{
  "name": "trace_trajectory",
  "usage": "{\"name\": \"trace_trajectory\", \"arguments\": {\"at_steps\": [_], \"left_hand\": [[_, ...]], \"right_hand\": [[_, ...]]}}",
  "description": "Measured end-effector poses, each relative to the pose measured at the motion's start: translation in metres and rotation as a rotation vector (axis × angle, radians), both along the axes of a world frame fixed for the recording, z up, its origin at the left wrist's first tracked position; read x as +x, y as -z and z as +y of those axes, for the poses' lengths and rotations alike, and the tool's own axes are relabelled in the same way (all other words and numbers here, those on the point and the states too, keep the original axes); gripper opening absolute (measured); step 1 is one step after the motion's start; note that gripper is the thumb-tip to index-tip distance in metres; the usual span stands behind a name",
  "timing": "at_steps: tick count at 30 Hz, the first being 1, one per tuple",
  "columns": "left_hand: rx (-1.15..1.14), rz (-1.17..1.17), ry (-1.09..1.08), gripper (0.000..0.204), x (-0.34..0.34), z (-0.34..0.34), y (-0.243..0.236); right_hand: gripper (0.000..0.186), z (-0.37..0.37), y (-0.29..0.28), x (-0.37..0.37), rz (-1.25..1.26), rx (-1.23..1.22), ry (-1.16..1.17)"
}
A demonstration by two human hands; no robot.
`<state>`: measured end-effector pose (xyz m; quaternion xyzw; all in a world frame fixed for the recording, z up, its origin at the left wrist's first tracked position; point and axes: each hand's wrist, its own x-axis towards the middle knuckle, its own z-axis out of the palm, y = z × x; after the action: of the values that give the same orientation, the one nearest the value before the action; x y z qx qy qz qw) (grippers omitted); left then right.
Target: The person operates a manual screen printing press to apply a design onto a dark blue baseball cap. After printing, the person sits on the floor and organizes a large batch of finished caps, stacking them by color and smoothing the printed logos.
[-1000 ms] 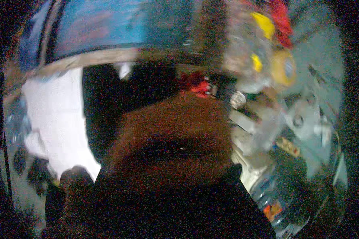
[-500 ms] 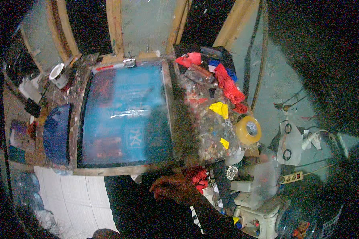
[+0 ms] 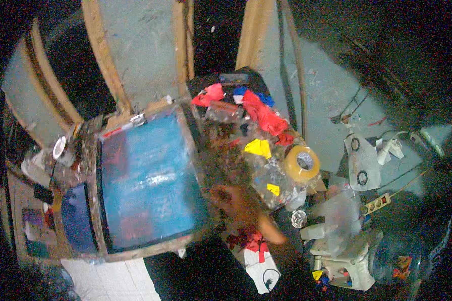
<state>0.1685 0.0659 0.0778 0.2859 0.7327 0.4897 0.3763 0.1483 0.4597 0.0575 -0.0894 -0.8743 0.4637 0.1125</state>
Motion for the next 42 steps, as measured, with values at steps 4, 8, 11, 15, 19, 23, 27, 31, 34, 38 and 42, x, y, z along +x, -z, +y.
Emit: {"name": "trace_trajectory", "arguments": {"at_steps": [4,8,11,15,19,23,27,31,34,38,42], "left_hand": [[-0.104,-0.143,0.086,0.016,-0.019,0.022,-0.011],[-0.425,0.742,0.311,0.022,-0.01,-0.031,0.074],[-0.241,-0.012,0.088,0.029,-0.033,0.024,-0.006],[-0.158,0.11,-0.167,0.034,-0.042,0.055,-0.012],[-0.188,0.286,-0.524,0.033,-0.074,0.054,0.001],[-0.322,0.784,-0.169,0.036,-0.113,0.045,0.052],[-0.504,0.589,0.097,0.064,-0.125,0.044,0.079],[-0.337,0.346,-0.021,0.078,-0.114,0.029,0.099],[-0.478,0.517,0.105,0.068,-0.118,0.034,0.113],[-0.503,0.635,0.048,0.079,-0.116,0.06,0.043],[-0.427,0.663,-0.016,0.073,-0.107,0.05,0.052]], "right_hand": [[0.059,0.097,0.025,-0.098,0.146,0.455,0.266],[0.076,0.17,0.06,-0.174,0.079,0.927,0.425],[0.07,0.192,0.071,-0.201,0.24,1.115,0.328],[0.056,0.213,0.086,-0.226,-0.017,1.318,0.287],[0.045,0.254,0.05,-0.247,0.086,1.352,0.237],[0.042,0.325,0.035,-0.28,-0.078,1.042,0.297],[0.043,0.366,0.092,-0.295,0.047,1.406,0.24],[0.049,0.329,0.073,-0.289,-0.05,1.232,0.194],[0.053,0.282,0.035,-0.259,0.094,0.896,0.111],[0.06,0.241,0.034,-0.226,0.073,0.811,0.014],[0.064,0.249,0.064,-0.229,-0.025,0.872,0.044]]}}
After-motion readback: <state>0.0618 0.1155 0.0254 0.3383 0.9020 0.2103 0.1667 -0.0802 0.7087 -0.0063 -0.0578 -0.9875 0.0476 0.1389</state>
